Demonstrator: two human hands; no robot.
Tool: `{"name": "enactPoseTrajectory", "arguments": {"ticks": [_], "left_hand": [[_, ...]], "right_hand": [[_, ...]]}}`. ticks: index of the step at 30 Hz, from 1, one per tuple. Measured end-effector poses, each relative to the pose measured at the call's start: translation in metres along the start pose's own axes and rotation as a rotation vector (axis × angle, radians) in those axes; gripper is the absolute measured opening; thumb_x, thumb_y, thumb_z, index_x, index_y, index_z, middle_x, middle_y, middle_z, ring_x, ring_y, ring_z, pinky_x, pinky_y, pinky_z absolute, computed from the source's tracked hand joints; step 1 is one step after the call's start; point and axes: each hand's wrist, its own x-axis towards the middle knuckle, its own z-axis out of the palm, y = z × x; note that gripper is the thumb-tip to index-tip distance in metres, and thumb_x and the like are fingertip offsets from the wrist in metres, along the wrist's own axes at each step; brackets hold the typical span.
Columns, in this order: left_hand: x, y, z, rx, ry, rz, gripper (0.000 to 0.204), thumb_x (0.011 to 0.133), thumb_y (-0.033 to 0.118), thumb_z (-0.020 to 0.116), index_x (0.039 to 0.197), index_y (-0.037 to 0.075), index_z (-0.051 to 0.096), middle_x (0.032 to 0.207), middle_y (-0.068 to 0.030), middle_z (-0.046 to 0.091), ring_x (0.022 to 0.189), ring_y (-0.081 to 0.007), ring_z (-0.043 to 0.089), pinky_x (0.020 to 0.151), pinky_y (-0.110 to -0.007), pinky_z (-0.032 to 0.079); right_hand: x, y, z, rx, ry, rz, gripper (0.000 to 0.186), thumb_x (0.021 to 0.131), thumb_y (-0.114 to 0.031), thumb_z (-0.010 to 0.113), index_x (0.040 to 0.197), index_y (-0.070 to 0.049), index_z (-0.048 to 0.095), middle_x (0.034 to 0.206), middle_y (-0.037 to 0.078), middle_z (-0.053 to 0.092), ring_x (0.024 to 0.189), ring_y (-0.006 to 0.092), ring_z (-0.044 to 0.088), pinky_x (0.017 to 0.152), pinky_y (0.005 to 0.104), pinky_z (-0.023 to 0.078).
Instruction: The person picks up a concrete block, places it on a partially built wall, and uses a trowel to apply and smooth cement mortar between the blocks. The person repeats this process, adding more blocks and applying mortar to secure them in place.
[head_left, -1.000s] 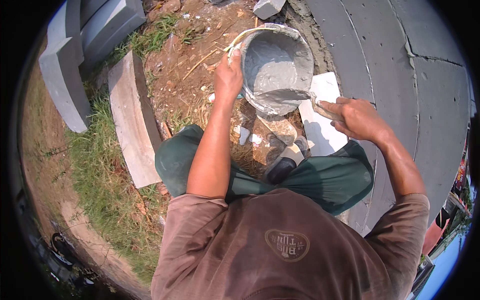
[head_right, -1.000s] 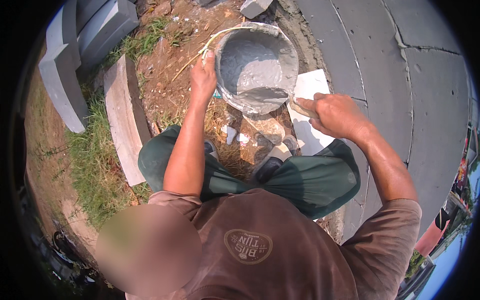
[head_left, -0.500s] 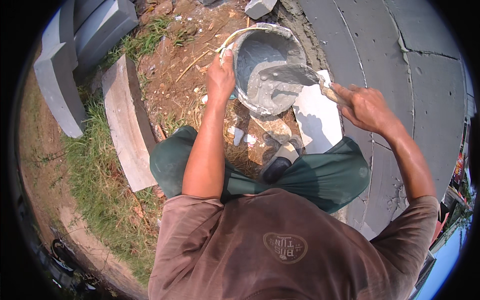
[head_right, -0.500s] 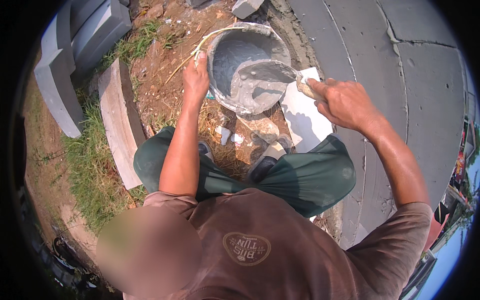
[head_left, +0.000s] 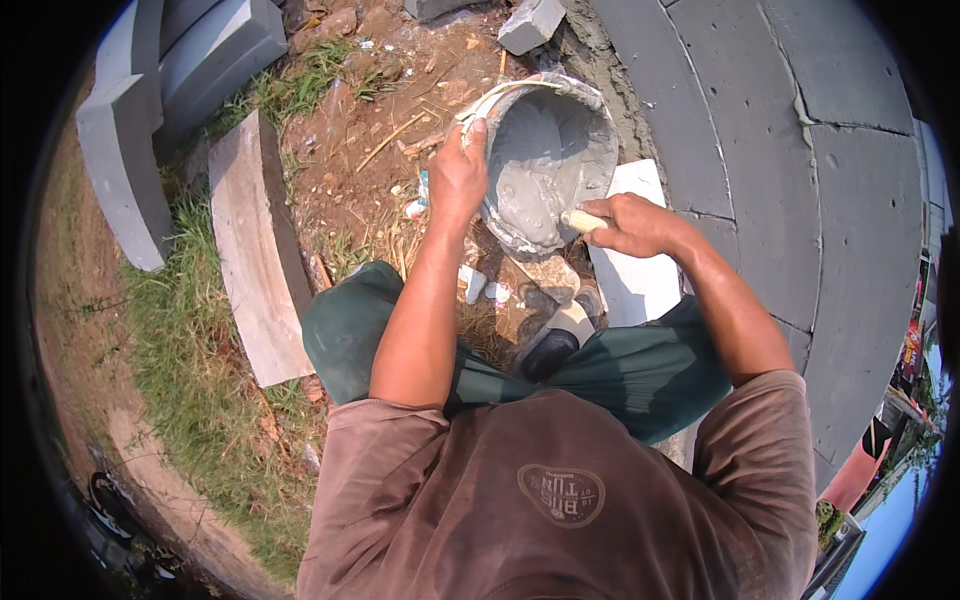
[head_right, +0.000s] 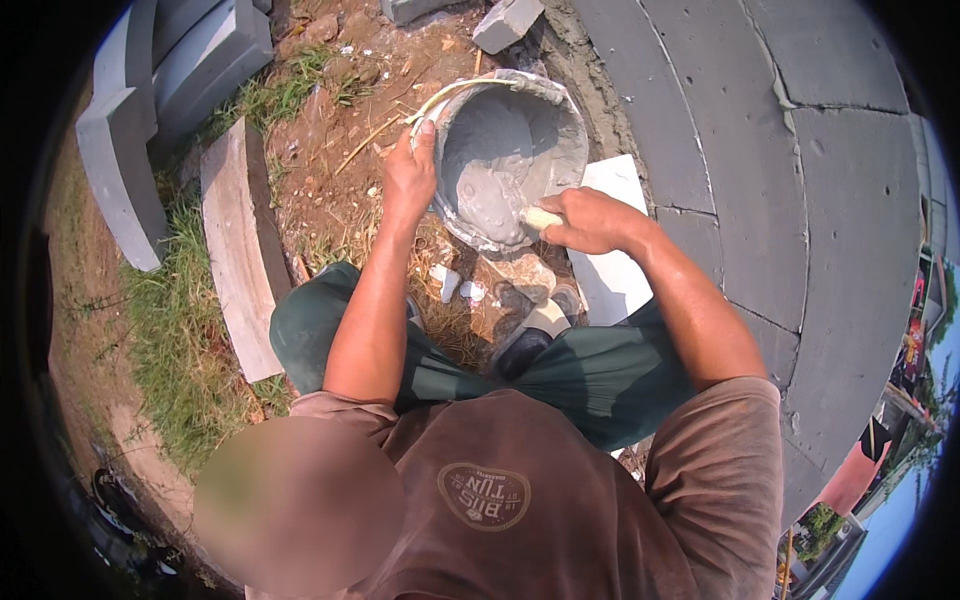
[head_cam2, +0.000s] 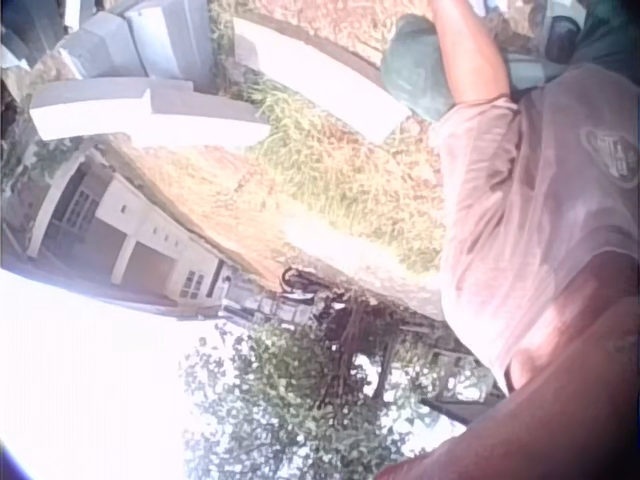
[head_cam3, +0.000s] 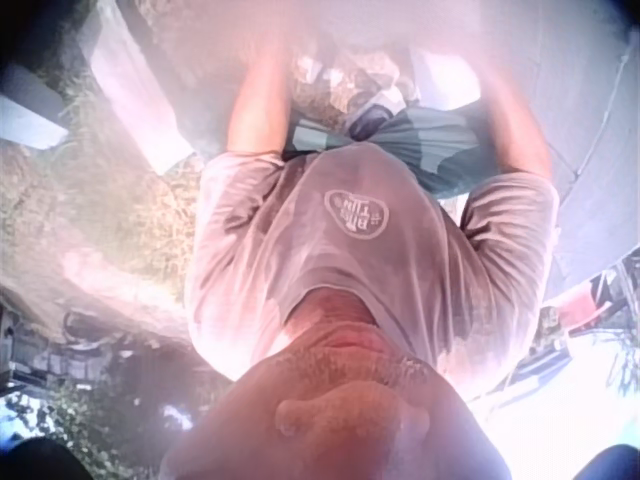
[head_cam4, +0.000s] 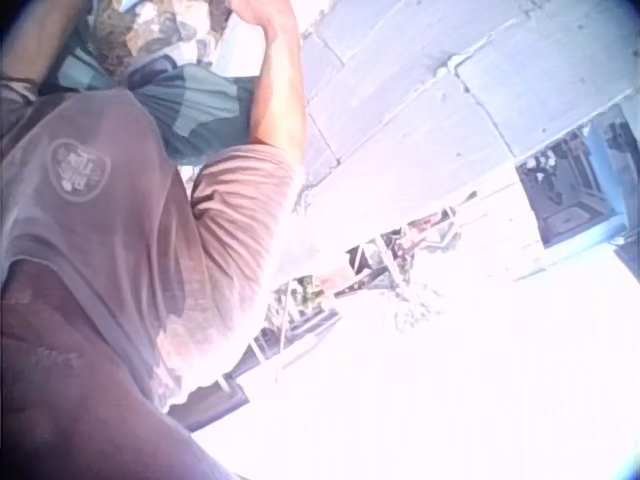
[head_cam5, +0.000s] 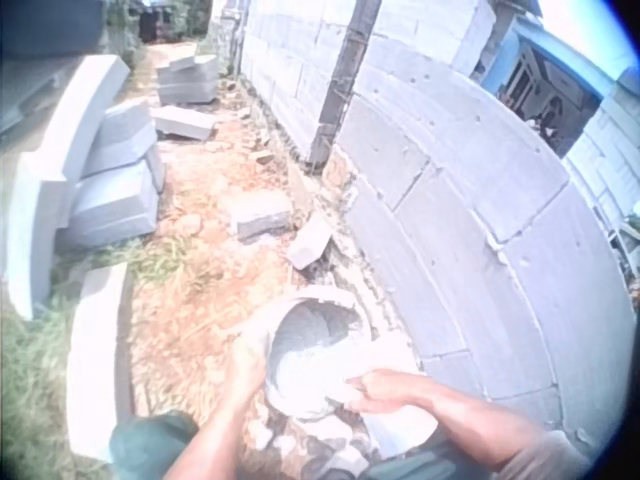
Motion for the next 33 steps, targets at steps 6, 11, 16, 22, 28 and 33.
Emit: {"name": "enactPoseTrajectory", "arguments": {"ticks": [6,11,16,22,28,33], "left_hand": [[0.007,0.002,-0.009,0.006,0.068,0.012,0.046,0.095,0.042,0.043,0.103,-0.001,0.058,0.085,-0.0306,0.061,0.087,-0.0476,0.058,0.074,-0.049,0.044],[0.008,0.001,-0.004,0.006,0.025,0.014,0.048,0.095,0.043,0.043,0.104,-0.002,0.058,0.086,-0.0311,0.061,0.088,-0.0474,0.058,0.075,-0.048,0.044],[0.005,0.004,-0.003,-0.005,0.016,0.001,0.048,0.095,0.043,0.042,0.104,-0.002,0.057,0.086,-0.0320,0.060,0.088,-0.0479,0.058,0.074,-0.048,0.045],[0.002,0.010,-0.002,0.005,-0.021,-0.006,0.048,0.095,0.043,0.042,0.101,-0.003,0.057,0.084,-0.0325,0.059,0.085,-0.0482,0.058,0.073,-0.049,0.044],[0.009,0.003,-0.006,-0.038,0.013,-0.009,0.050,0.095,0.044,0.043,0.102,-0.003,0.057,0.088,-0.0321,0.060,0.089,-0.0480,0.057,0.076,-0.048,0.045],[0.007,0.003,-0.001,-0.053,0.033,0.025,0.050,0.095,0.044,0.043,0.105,-0.002,0.058,0.090,-0.0318,0.061,0.090,-0.0475,0.058,0.077,-0.047,0.045]], "right_hand": [[-0.034,0.001,-0.044,0.166,0.233,0.038,0.054,0.079,-0.026,0.057,0.127,-0.003,0.050,0.083,0.016,0.062,0.069,0.0243,0.061,0.063,0.0379,0.050],[0.023,-0.001,-0.022,-0.623,0.387,0.254,0.041,0.083,-0.009,0.049,0.123,-0.003,0.052,0.097,0.020,0.065,0.086,0.0328,0.065,0.073,0.0433,0.052],[0.048,-0.026,0.004,-0.508,0.025,0.207,0.035,0.081,-0.009,0.050,0.114,0.001,0.057,0.092,0.020,0.066,0.091,0.0337,0.064,0.077,0.0425,0.051],[0.025,-0.007,0.012,-0.111,0.054,-0.150,0.049,0.079,-0.023,0.058,0.120,0.004,0.052,0.081,0.021,0.064,0.079,0.0324,0.063,0.074,0.0419,0.049],[-0.027,-0.014,-0.026,0.377,0.065,0.102,0.057,0.080,-0.024,0.058,0.131,-0.003,0.046,0.073,0.010,0.059,0.056,0.0193,0.057,0.056,0.0334,0.047],[0.002,-0.015,0.022,-0.385,0.214,0.049,0.057,0.081,-0.017,0.057,0.135,-0.006,0.041,0.101,0.019,0.062,0.080,0.0318,0.064,0.073,0.0417,0.051]]}}
